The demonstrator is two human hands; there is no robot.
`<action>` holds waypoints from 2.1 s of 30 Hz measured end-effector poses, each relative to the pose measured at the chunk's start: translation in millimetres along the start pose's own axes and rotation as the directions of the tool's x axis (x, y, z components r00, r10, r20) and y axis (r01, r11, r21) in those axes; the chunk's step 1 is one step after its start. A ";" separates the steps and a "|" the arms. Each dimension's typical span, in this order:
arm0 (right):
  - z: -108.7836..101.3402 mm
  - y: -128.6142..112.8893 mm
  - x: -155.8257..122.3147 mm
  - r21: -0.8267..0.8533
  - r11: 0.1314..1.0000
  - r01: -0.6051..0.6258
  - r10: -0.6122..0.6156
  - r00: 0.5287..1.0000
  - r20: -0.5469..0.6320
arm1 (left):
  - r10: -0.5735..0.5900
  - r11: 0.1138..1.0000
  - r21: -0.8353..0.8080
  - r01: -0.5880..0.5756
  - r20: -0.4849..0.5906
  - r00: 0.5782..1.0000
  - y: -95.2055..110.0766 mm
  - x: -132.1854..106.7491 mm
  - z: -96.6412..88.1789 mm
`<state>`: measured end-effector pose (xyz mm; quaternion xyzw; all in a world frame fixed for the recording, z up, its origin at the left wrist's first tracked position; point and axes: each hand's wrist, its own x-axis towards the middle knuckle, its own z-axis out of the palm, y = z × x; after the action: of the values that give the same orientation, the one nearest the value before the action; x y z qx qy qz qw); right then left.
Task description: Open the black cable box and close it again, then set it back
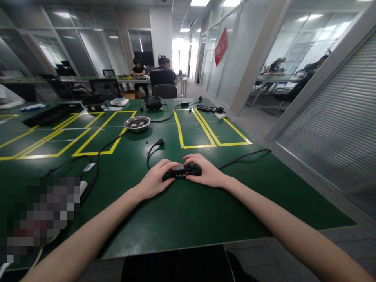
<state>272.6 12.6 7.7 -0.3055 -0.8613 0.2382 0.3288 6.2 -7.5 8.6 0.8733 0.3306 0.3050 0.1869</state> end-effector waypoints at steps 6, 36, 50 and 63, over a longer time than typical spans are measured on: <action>0.5 4.1 -1.5 0.011 1.000 -0.028 0.028 0.999 0.044 | -0.014 0.999 0.035 0.014 -0.007 1.000 -3.0 -0.2 0.9; -6.2 2.8 -1.0 0.041 0.998 -0.055 0.054 0.998 0.031 | -0.003 0.997 0.080 -0.005 0.099 0.995 -1.5 2.3 -3.4; -11.2 -10.3 1.9 0.086 0.990 -0.113 0.097 0.980 0.172 | -0.158 0.973 0.181 0.142 0.074 0.985 6.2 4.8 -2.3; -4.2 -3.5 -2.5 -0.254 0.963 0.094 -0.058 0.987 0.147 | -0.086 0.949 0.301 0.089 -0.023 0.996 12.2 2.6 10.4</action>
<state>275.7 9.3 11.6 -0.2954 -0.9168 0.1311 0.2345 20.1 -15.7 8.4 0.8747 0.4125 0.2467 0.0630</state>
